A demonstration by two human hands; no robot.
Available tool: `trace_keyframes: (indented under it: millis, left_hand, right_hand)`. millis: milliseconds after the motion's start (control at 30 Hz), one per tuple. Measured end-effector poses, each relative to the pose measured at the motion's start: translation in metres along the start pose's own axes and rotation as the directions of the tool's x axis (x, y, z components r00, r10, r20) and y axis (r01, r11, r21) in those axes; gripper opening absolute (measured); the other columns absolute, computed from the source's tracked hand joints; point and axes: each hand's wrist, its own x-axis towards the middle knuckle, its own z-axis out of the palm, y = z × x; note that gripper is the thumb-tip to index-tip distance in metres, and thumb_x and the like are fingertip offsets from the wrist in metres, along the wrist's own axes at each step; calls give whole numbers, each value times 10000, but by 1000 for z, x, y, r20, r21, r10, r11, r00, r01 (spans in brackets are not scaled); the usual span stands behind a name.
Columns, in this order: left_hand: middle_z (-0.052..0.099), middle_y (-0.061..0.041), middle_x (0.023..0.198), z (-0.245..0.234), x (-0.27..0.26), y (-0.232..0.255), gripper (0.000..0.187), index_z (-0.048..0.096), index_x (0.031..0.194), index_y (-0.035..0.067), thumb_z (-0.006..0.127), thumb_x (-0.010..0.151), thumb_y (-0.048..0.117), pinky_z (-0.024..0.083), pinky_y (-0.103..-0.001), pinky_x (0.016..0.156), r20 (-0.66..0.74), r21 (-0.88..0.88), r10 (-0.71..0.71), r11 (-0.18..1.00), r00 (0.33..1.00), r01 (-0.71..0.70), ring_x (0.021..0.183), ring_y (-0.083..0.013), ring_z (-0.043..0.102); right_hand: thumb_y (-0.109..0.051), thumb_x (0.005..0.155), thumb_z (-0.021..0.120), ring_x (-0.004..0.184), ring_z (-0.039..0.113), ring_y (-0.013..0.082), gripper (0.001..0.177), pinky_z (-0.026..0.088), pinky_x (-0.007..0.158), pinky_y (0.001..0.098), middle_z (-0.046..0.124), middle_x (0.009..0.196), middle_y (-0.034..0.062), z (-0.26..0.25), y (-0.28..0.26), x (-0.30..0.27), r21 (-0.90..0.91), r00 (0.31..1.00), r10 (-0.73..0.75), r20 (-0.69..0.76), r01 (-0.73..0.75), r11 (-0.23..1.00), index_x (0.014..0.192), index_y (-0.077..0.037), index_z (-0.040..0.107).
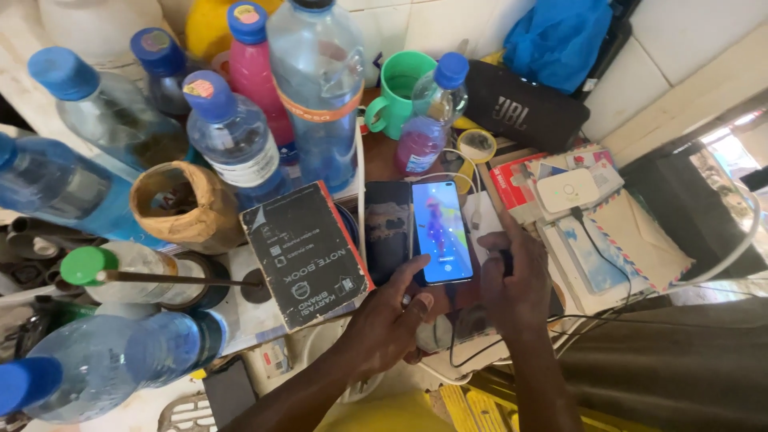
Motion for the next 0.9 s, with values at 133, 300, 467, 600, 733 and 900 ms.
trace_keyframes:
  millis: [133, 300, 467, 600, 733, 900]
  left_hand:
    - [708, -92, 978, 5, -2, 7, 676, 369, 1683, 378, 413, 1013, 453, 545, -409, 666, -12, 11, -18, 1000, 1000, 18, 600, -227, 670]
    - [675, -72, 821, 10, -7, 10, 731, 319, 1713, 255, 448, 1027, 470, 577, -382, 521, 19, -255, 30, 967, 999, -25, 510, -190, 581]
    - [597, -68, 505, 16, -10, 3, 623, 465, 1618, 176, 444, 1049, 430, 569, -374, 552, -11, -220, 90, 971, 996, -90, 454, -187, 582]
    - [620, -106, 648, 20, -20, 11, 455, 701, 1301, 142, 574, 1001, 460, 695, -393, 588, -70, -289, 8, 957, 998, -28, 538, -204, 665]
    - [725, -131, 719, 26, -37, 21, 311, 692, 1114, 96, 595, 1040, 382, 556, -344, 495, -145, -267, 37, 961, 989, -75, 539, -214, 666]
    - [543, 28, 561, 31, -51, -2, 304, 674, 992, 141, 576, 1044, 424, 474, -310, 535, -477, -135, 270, 918, 836, -374, 551, -95, 555]
  right_hand:
    - [-38, 939, 533, 1064, 645, 264, 580, 522, 969, 490, 774, 1065, 12, 1, 9, -15, -2, 973, -184, -142, 185, 983, 1515, -37, 591]
    - [-101, 1007, 555, 1115, 701, 246, 455, 534, 1003, 480, 808, 1070, 25, -4, 13, -26, 2, 972, -174, -155, 176, 984, 1448, -49, 655]
    - [-99, 980, 580, 964, 759, 212, 383, 606, 819, 389, 810, 1047, 44, -9, 11, -39, 106, 986, -128, -111, 140, 984, 1330, -85, 733]
    - [-329, 942, 610, 1174, 760, 217, 417, 571, 942, 422, 829, 1252, 17, -18, -10, -57, 106, 987, 147, 71, -154, 982, 1310, -242, 786]
    - [-438, 942, 613, 1012, 808, 208, 436, 672, 792, 387, 806, 1262, 8, -24, -31, -71, 35, 896, 318, 309, -345, 938, 1341, -321, 744]
    - [-281, 899, 675, 1015, 813, 178, 542, 609, 894, 378, 882, 1139, 22, -39, -74, -90, 404, 667, -15, 745, -433, 805, 1438, -227, 691]
